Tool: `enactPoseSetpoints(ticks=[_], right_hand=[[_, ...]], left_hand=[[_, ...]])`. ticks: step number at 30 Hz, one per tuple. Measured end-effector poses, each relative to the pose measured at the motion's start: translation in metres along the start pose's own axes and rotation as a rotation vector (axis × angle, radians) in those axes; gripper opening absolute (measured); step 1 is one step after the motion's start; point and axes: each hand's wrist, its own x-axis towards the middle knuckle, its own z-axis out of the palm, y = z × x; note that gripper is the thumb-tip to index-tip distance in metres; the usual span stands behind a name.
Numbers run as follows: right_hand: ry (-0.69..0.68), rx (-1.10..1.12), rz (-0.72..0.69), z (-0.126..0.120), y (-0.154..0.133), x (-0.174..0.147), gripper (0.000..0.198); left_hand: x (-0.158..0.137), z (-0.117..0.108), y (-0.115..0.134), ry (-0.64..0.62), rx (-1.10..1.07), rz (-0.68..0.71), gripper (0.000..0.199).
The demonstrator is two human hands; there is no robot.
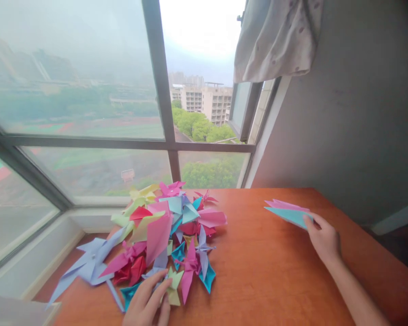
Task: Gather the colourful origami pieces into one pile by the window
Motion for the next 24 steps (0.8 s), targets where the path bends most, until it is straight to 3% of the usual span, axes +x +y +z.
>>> enactPoseSetpoints(ticks=[7,11,14,18,24], right_hand=[[-0.195,0.352,-0.324,-0.018,-0.15,-0.109,0.021],[-0.322,0.435,-0.528,0.003,-0.228,-0.139,0.019],[-0.311,0.318,-0.631,0.028,-0.269,-0.155,0.02],[-0.306,0.137,-0.666,0.053,-0.291,-0.173,0.026],[-0.258,0.201,-0.556,0.052,-0.267,-0.186,0.044]], left_hand=[[0.006,-0.006,0.014,0.055,-0.093,-0.078,0.024],[0.006,-0.011,0.015,0.133,-0.143,-0.112,0.022],[0.005,-0.014,0.014,0.19,-0.173,-0.172,0.019],[0.004,-0.016,0.012,0.219,-0.217,-0.259,0.017],[0.003,-0.013,0.011,0.227,-0.253,-0.279,0.016]])
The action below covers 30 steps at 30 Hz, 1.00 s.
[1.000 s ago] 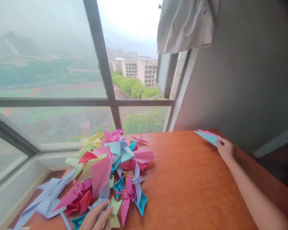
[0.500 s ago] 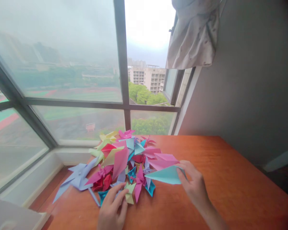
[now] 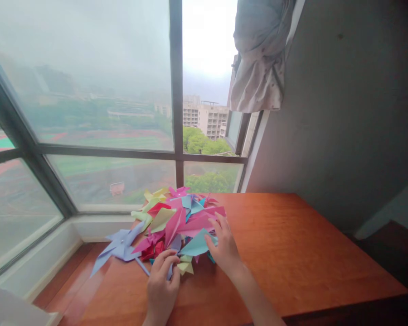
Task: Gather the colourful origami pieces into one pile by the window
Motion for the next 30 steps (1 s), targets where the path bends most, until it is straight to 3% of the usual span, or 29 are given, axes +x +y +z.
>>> enactPoseSetpoints(ticks=[6,14,25,30], right_hand=[[0.041,0.134,0.063,-0.022,0.012,-0.018,0.036],[0.014,0.248,0.098,-0.037,0.002,-0.029,0.021],[-0.118,0.227,0.095,-0.027,-0.01,-0.02,0.014],[-0.168,0.266,0.115,-0.024,-0.009,-0.02,0.014]], left_hand=[[0.001,0.0,-0.001,-0.016,-0.008,-0.002,0.016],[0.005,-0.003,0.006,-0.029,0.023,0.024,0.017],[0.005,-0.002,0.008,-0.156,0.033,0.0,0.02],[0.006,-0.001,0.008,-0.149,0.017,-0.015,0.02]])
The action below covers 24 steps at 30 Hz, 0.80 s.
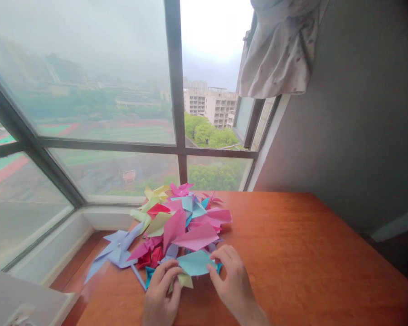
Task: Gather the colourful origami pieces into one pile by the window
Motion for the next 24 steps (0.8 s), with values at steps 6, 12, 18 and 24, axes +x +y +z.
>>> enactPoseSetpoints(ticks=[6,12,18,24], right_hand=[[-0.045,0.018,0.047,0.002,0.003,-0.001,0.018],[-0.044,-0.018,0.045,0.0,0.005,-0.001,0.019],[-0.057,-0.143,-0.026,0.002,0.002,-0.003,0.012],[-0.003,-0.163,-0.044,-0.001,0.001,-0.005,0.014]], left_hand=[[0.001,-0.001,0.002,0.007,-0.015,-0.004,0.02],[-0.001,-0.003,0.003,0.025,-0.038,-0.006,0.02],[0.004,-0.016,-0.002,0.1,0.005,-0.011,0.019],[0.006,-0.051,-0.038,0.132,0.289,-0.053,0.02]])
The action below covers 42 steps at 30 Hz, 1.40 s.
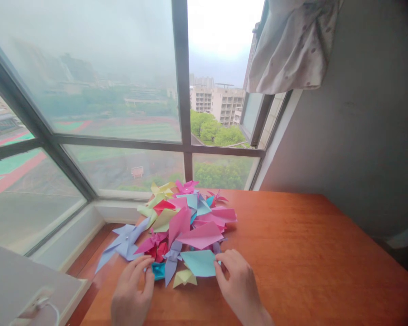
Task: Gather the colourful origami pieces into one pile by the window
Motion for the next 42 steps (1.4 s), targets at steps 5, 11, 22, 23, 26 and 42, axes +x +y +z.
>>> enactPoseSetpoints(ticks=[5,11,22,23,26,42], right_hand=[[0.023,-0.029,-0.017,-0.003,0.003,0.0,0.015],[0.054,-0.068,-0.016,-0.004,0.0,0.0,0.014],[0.062,-0.2,-0.028,-0.01,-0.012,-0.002,0.023],[0.061,-0.212,-0.022,-0.009,-0.014,-0.002,0.023],[0.081,-0.219,0.007,0.0,-0.019,-0.002,0.022],[-0.048,-0.167,0.072,0.05,-0.014,0.004,0.039]], left_hand=[[-0.023,-0.002,-0.032,-0.11,0.158,0.075,0.025],[-0.036,0.007,-0.029,-0.164,0.214,0.158,0.031],[-0.044,0.008,-0.001,-0.21,0.128,0.237,0.03],[-0.043,0.006,0.001,-0.207,0.111,0.233,0.029],[-0.031,0.001,0.007,-0.156,0.074,0.185,0.024],[0.123,0.071,0.013,-0.352,0.029,0.04,0.052]])
